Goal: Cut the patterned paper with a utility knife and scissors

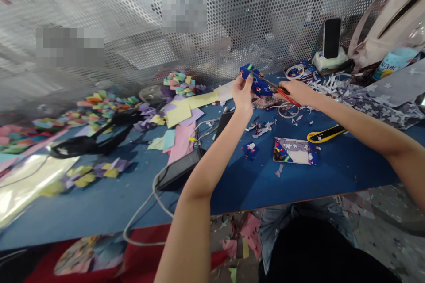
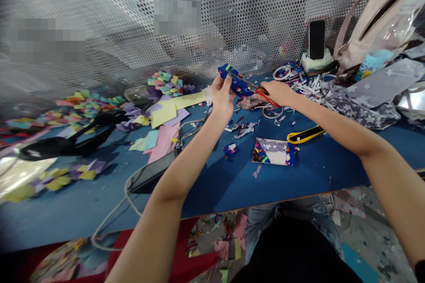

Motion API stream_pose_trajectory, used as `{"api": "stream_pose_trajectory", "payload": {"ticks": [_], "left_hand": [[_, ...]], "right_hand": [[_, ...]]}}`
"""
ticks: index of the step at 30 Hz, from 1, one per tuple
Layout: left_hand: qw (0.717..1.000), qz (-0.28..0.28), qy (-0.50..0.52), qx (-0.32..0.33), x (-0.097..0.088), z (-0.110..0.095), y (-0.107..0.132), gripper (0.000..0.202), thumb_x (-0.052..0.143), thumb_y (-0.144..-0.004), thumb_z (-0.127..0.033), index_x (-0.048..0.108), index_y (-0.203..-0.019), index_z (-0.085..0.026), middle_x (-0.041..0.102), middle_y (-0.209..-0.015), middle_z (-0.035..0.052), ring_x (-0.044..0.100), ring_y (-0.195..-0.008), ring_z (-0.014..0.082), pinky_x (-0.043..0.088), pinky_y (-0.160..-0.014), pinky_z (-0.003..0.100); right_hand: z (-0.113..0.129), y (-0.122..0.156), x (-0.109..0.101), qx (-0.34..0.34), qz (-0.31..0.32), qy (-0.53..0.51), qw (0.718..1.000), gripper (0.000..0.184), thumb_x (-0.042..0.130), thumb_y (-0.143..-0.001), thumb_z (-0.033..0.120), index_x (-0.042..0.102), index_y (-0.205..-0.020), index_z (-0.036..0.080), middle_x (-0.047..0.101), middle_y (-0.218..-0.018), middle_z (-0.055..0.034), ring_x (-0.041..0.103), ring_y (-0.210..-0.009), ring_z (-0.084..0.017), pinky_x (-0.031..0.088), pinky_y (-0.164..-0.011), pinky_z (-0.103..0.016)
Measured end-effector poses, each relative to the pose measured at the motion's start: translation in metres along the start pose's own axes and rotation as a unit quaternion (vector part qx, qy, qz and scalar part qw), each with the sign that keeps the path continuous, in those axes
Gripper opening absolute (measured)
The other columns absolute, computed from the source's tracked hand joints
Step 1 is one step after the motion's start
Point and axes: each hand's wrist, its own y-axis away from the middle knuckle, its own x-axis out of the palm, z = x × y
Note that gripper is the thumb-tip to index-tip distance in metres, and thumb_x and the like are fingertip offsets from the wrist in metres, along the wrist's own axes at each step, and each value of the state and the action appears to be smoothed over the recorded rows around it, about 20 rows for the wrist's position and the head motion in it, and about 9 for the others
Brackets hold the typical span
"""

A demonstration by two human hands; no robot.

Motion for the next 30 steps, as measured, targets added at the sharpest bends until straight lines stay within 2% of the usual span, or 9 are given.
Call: {"api": "stream_pose_trajectory", "payload": {"ticks": [6,14,21,26,30], "left_hand": [[1.000,0.008,-0.002,0.002,0.0010,0.0004,0.0021,0.024,0.085,-0.082,-0.032,0.064,-0.077,-0.021,0.063,-0.080,-0.0002,0.069,-0.085,0.0170,0.054,-0.063,0.020],[1.000,0.014,-0.001,0.014,0.0001,0.0002,0.0019,0.018,0.080,-0.086,-0.027,0.064,-0.079,-0.020,0.064,-0.076,-0.0029,0.059,-0.061,0.0072,0.051,-0.055,0.015],[0.999,0.022,-0.015,0.022,-0.0027,0.0031,-0.0015,0.030,0.086,-0.078,-0.044,0.068,-0.084,-0.022,0.069,-0.085,-0.0012,0.065,-0.069,0.0108,0.055,-0.059,0.017],[0.999,0.030,-0.021,0.029,-0.0051,0.0038,-0.0027,0.029,0.084,-0.080,-0.047,0.068,-0.082,-0.023,0.066,-0.080,0.0006,0.067,-0.076,0.0152,0.056,-0.060,0.020],[0.998,0.039,-0.027,0.035,-0.0076,0.0049,-0.0043,0.033,0.085,-0.078,-0.050,0.066,-0.080,-0.023,0.060,-0.073,-0.0003,0.066,-0.075,0.0162,0.056,-0.061,0.022]], "right_hand": [[0.0046,0.0007,-0.0020,0.005,-0.002,-0.013,1.000,0.048,0.047,-0.099,0.061,0.063,-0.097,0.015,0.064,-0.081,-0.0098,0.058,-0.074,-0.022,0.031,-0.064,-0.031],[0.0040,-0.0014,-0.0017,0.009,-0.012,-0.013,1.000,0.040,0.051,-0.100,0.053,0.063,-0.090,0.016,0.065,-0.080,-0.0089,0.056,-0.072,-0.019,0.029,-0.063,-0.030],[0.0040,-0.0016,-0.0004,0.007,-0.013,-0.005,1.000,0.039,0.051,-0.100,0.052,0.063,-0.087,0.017,0.064,-0.079,-0.0095,0.058,-0.074,-0.021,0.030,-0.063,-0.031],[0.0031,-0.0001,-0.0010,0.012,-0.013,-0.004,1.000,0.041,0.049,-0.100,0.054,0.063,-0.088,0.017,0.065,-0.080,-0.0095,0.058,-0.075,-0.021,0.031,-0.064,-0.031],[0.0028,0.0011,-0.0013,0.016,-0.008,0.000,1.000,0.041,0.051,-0.098,0.055,0.063,-0.099,0.016,0.067,-0.086,-0.0113,0.060,-0.078,-0.023,0.034,-0.066,-0.032]]}}
